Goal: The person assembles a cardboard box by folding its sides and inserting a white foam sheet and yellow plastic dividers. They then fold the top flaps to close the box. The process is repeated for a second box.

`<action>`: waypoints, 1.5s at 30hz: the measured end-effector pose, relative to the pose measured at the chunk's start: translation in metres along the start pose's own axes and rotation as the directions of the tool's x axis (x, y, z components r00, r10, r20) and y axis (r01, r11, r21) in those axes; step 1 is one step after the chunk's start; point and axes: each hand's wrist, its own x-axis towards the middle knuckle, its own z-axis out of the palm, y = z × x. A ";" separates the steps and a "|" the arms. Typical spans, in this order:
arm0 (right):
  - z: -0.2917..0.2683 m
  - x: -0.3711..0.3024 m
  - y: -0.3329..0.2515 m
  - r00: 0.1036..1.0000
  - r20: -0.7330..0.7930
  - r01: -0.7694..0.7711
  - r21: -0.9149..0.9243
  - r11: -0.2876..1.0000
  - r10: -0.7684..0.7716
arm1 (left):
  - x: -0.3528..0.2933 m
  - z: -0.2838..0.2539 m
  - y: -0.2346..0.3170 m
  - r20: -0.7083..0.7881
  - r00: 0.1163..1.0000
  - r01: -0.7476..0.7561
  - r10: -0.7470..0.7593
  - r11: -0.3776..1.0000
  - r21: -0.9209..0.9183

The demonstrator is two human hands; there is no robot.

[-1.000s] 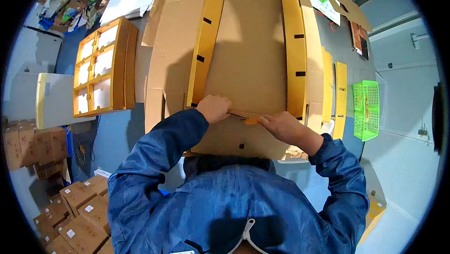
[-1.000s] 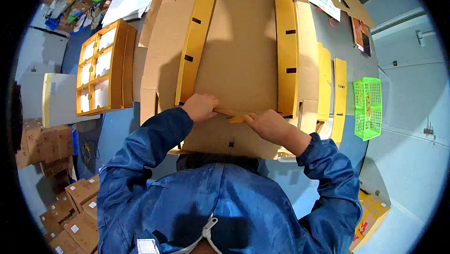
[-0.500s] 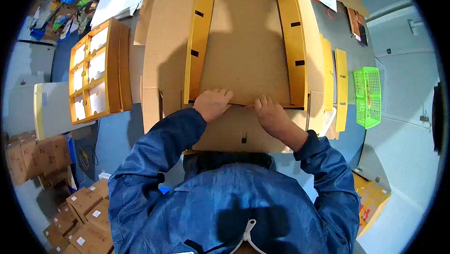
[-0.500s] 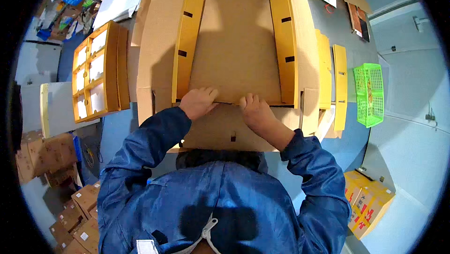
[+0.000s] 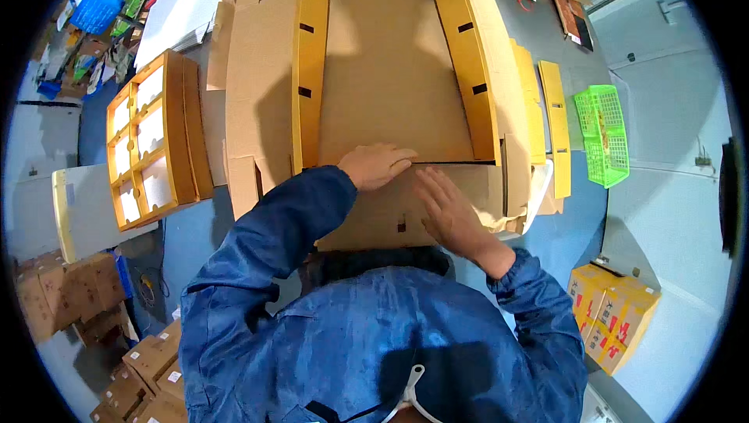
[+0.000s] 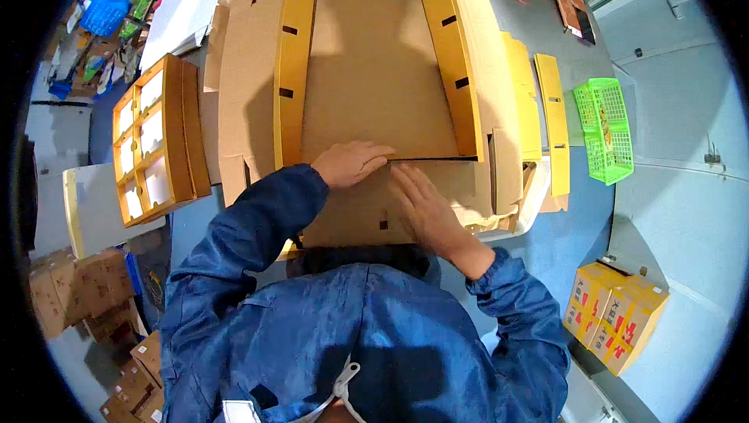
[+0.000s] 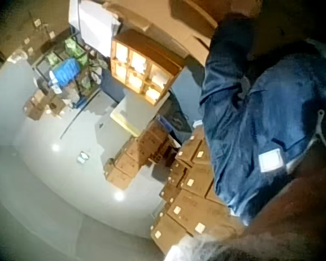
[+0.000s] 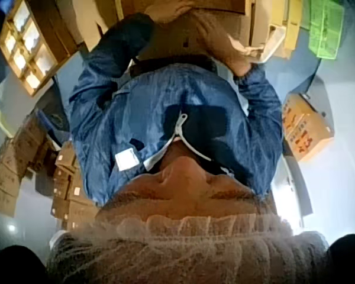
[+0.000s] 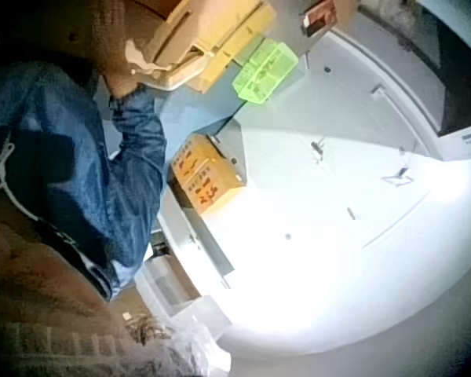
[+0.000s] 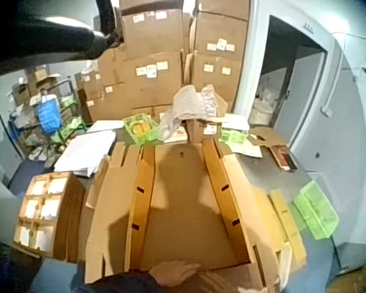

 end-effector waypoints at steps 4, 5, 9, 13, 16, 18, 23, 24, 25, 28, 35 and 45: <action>0.053 -0.044 -0.019 0.993 0.109 0.039 -0.054 0.998 -0.032 | 0.015 0.004 -0.020 0.101 0.982 -0.133 0.160 0.963 -0.234; 0.064 -0.049 -0.019 0.995 0.097 0.043 -0.113 0.993 -0.032 | 0.017 0.005 -0.023 0.120 0.977 -0.138 0.178 0.949 -0.284; 0.068 -0.036 -0.032 0.998 0.055 -0.021 -0.221 0.975 0.034 | 0.024 0.010 -0.033 0.212 0.942 -0.180 0.259 0.926 -0.331; -0.022 -0.022 -0.044 0.996 0.040 -0.075 0.017 0.997 0.075 | 0.018 0.008 -0.013 0.396 0.863 -0.184 0.315 0.924 -0.336; -0.056 0.005 -0.030 0.983 0.178 -0.069 0.097 0.993 0.051 | -0.004 0.067 -0.007 0.551 0.660 -0.112 0.511 0.792 -0.601; -0.036 0.012 -0.011 0.944 0.322 -0.149 0.206 0.967 0.076 | -0.021 0.044 -0.003 0.541 0.743 -0.093 0.393 0.861 -0.499; -0.008 0.055 0.064 0.834 0.537 -0.379 0.389 0.840 0.128 | -0.045 -0.042 -0.054 -0.029 0.998 0.045 -0.059 0.934 -0.355; -0.011 0.071 0.075 0.820 0.557 -0.403 0.400 0.824 0.130 | -0.062 -0.066 -0.045 -0.093 0.989 0.088 -0.119 0.955 -0.281; -0.023 0.093 0.082 0.796 0.578 -0.427 0.329 0.842 0.178 | -0.083 -0.078 -0.033 -0.151 0.973 0.141 -0.176 0.966 -0.219; -0.029 0.142 0.105 0.889 0.449 -0.291 0.412 0.864 0.086 | -0.109 -0.052 -0.020 -0.354 0.934 0.102 -0.048 0.986 0.136; -0.050 0.118 0.072 0.999 -0.027 0.023 -0.083 0.996 -0.025 | -0.090 -0.034 -0.063 -0.398 0.917 0.097 0.026 0.953 0.286; -0.011 0.052 0.083 0.948 0.269 -0.106 -0.242 0.964 0.172 | -0.069 -0.044 -0.088 -0.041 0.997 0.079 -0.073 0.984 0.161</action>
